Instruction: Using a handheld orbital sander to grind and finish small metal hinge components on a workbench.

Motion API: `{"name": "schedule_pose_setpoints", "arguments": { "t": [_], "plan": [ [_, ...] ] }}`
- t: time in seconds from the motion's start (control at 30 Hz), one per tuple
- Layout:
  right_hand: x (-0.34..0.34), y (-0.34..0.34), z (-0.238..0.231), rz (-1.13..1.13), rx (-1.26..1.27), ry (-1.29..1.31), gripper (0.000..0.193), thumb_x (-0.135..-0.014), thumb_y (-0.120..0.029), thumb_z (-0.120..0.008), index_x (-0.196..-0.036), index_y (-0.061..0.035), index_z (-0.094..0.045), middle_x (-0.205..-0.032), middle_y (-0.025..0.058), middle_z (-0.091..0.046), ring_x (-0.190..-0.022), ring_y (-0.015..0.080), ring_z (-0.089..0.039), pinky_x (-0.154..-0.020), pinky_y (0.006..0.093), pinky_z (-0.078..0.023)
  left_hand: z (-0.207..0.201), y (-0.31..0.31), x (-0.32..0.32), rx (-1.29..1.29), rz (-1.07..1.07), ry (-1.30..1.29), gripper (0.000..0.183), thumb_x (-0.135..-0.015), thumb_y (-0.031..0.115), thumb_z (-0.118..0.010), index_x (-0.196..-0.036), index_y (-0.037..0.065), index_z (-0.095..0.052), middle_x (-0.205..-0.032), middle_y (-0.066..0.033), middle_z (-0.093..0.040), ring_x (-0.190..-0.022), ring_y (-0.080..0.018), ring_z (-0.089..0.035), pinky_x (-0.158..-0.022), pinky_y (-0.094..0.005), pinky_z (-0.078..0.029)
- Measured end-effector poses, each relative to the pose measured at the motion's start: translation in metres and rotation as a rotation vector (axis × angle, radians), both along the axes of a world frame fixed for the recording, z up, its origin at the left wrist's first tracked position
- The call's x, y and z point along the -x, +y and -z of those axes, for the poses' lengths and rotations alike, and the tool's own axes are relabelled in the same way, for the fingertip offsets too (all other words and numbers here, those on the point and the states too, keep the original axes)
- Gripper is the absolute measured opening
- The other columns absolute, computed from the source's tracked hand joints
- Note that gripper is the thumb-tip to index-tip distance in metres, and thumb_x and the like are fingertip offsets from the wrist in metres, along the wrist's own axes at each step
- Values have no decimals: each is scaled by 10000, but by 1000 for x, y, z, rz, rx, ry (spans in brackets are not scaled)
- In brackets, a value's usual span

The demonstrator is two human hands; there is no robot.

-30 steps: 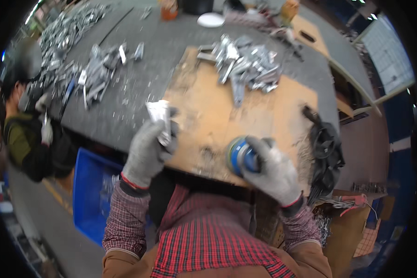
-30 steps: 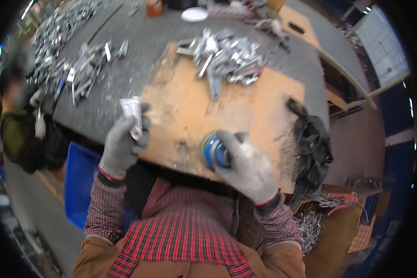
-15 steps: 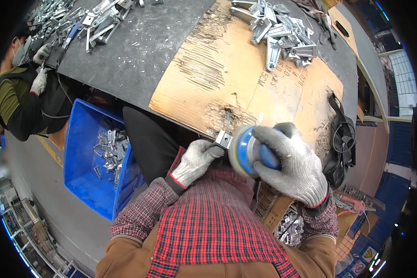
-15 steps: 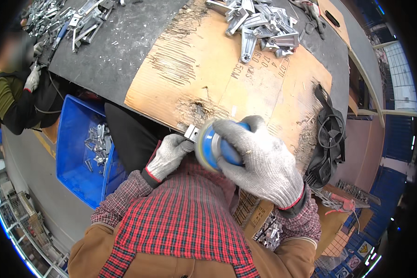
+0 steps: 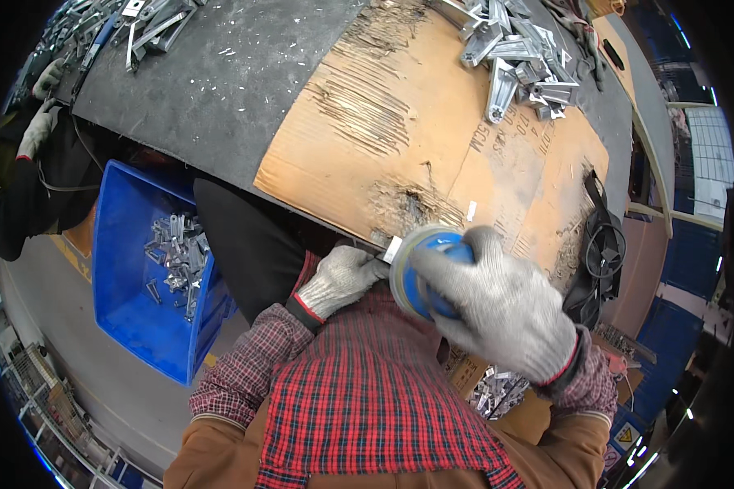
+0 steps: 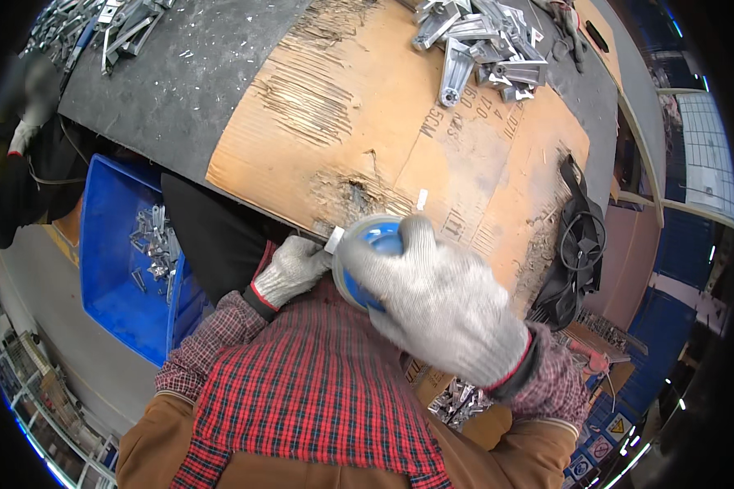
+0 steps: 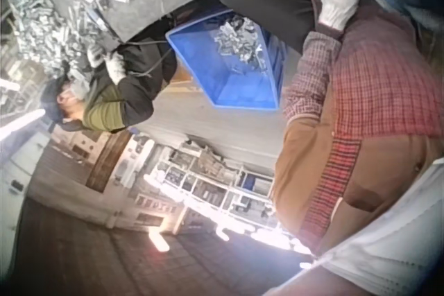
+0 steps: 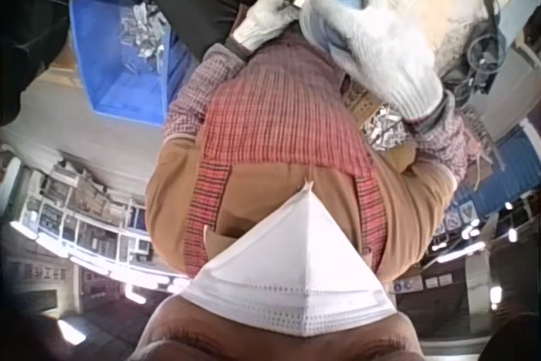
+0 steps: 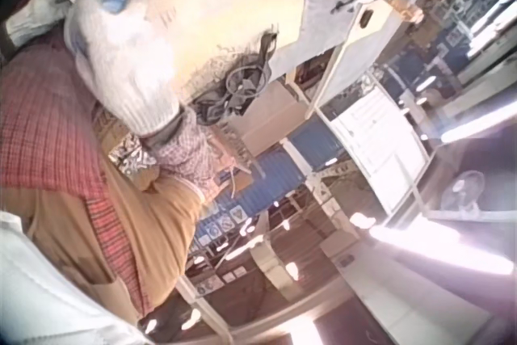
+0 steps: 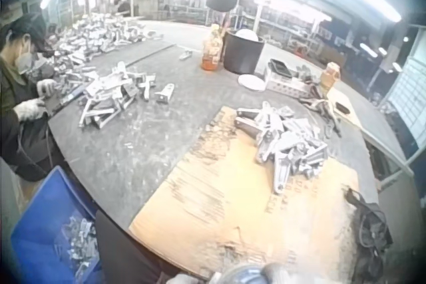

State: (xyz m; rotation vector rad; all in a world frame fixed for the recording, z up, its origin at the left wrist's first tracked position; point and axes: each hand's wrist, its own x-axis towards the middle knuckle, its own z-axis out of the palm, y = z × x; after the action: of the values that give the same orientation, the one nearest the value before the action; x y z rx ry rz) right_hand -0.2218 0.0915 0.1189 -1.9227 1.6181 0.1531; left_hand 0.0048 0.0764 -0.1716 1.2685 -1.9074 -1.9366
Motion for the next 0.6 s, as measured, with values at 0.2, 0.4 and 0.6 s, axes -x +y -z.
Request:
{"name": "schedule_pose_setpoints", "arguments": {
  "t": [0.2, 0.4, 0.6],
  "plan": [
    [-6, -15, -13, -17, -23, 42, 603, -927, -199, -874, -1491, -226, -661, -1181, 284, -668, -854, 447, -813, -733, 523, -694, -58, -24, 6, -82, 125, -149, 664, -1029, 673, -780, -1046, 15, -861, -964, -248, -816, -922, -401, -816, -812, -465, -619],
    [6, -9, -11, -4, -44, 173, 680, -888, -221, -918, -1515, -243, -656, -1291, 296, -642, -938, 491, -809, -789, 521, -706, -47, -18, 5, -145, 29, -16, 474, -1049, 414, -855, -1043, -60, -839, -793, -186, -793, -747, -172, -757, -684, -407, -582],
    [-2, 8, -3, 176, -3, 25, 625, -901, -248, -920, -1477, -261, -678, -1352, 342, -646, -958, 516, -812, -828, 549, -707, -43, -9, 1, -72, 0, -4, 393, -1098, 381, -759, -1107, 0, -856, -944, -139, -854, -862, -259, -807, -776, -392, -619]
  ]
}}
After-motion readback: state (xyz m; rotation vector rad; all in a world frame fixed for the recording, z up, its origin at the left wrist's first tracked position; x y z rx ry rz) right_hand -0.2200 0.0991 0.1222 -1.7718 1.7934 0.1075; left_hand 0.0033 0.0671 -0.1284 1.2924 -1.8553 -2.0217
